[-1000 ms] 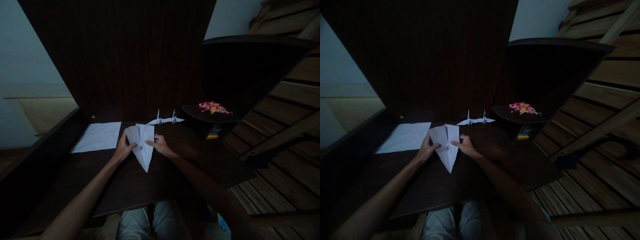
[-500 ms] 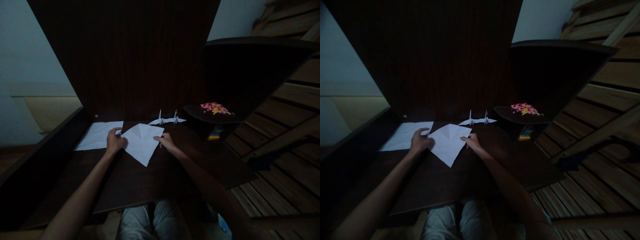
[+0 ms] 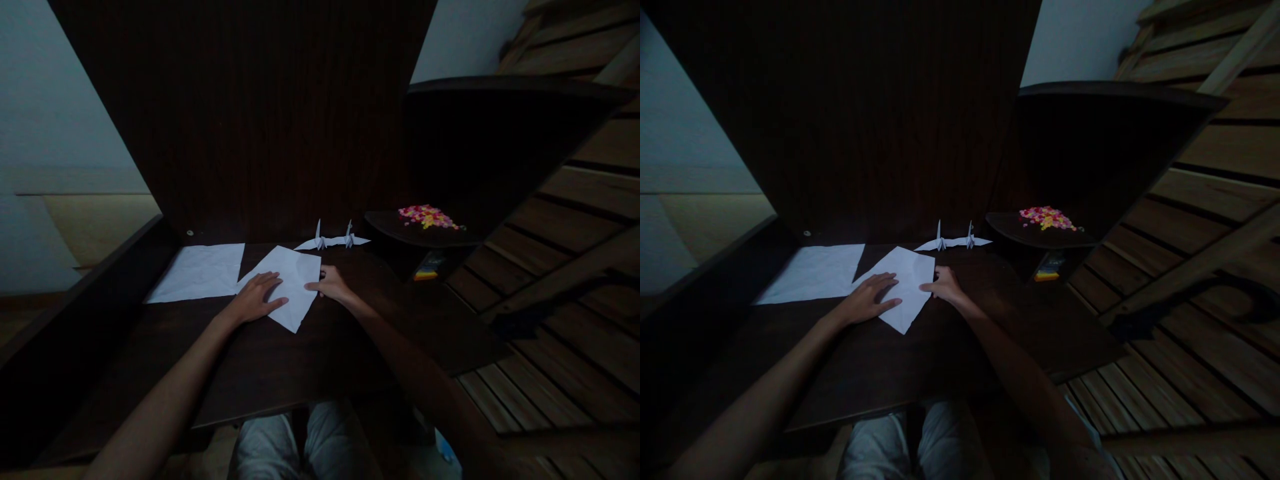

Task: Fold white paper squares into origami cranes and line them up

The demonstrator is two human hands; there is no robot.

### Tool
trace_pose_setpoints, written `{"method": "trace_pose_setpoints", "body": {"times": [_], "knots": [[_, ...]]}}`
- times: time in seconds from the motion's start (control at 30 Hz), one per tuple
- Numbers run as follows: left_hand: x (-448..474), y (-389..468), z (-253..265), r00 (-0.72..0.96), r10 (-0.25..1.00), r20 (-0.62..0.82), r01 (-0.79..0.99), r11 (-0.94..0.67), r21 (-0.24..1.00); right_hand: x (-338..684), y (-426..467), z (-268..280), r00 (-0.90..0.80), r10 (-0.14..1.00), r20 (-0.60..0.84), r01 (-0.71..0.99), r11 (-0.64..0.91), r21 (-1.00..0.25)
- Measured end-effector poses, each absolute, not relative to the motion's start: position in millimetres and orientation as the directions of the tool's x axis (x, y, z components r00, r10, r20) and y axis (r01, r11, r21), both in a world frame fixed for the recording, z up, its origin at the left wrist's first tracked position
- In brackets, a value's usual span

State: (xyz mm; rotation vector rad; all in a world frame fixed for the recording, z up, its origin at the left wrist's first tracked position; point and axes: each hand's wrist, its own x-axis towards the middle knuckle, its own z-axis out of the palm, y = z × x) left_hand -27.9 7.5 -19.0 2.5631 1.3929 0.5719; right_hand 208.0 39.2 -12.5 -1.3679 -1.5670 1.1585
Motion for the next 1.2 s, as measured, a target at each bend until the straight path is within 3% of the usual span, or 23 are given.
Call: {"method": "trace_pose_setpoints", "body": {"times": [0.2,0.7,0.93,1.2], "knots": [[-29,7,-18,0.488,0.843,0.227,0.767,-0.538,0.35,206,33,-6,-0.268,0.962,-0.06,0.251,0.009,-0.968],[-28,6,-17,0.579,0.792,0.193,0.715,-0.607,0.348,204,36,-13,-0.263,0.965,-0.004,0.246,0.063,-0.967],[-28,7,-21,0.551,0.803,0.229,0.718,-0.596,0.36,203,34,-17,-0.381,0.921,0.08,0.377,0.234,-0.896],[-26,2,-15,0.518,0.833,0.194,0.729,-0.549,0.41,200,24,-5,-0.396,0.913,0.095,0.652,0.352,-0.672]]}}
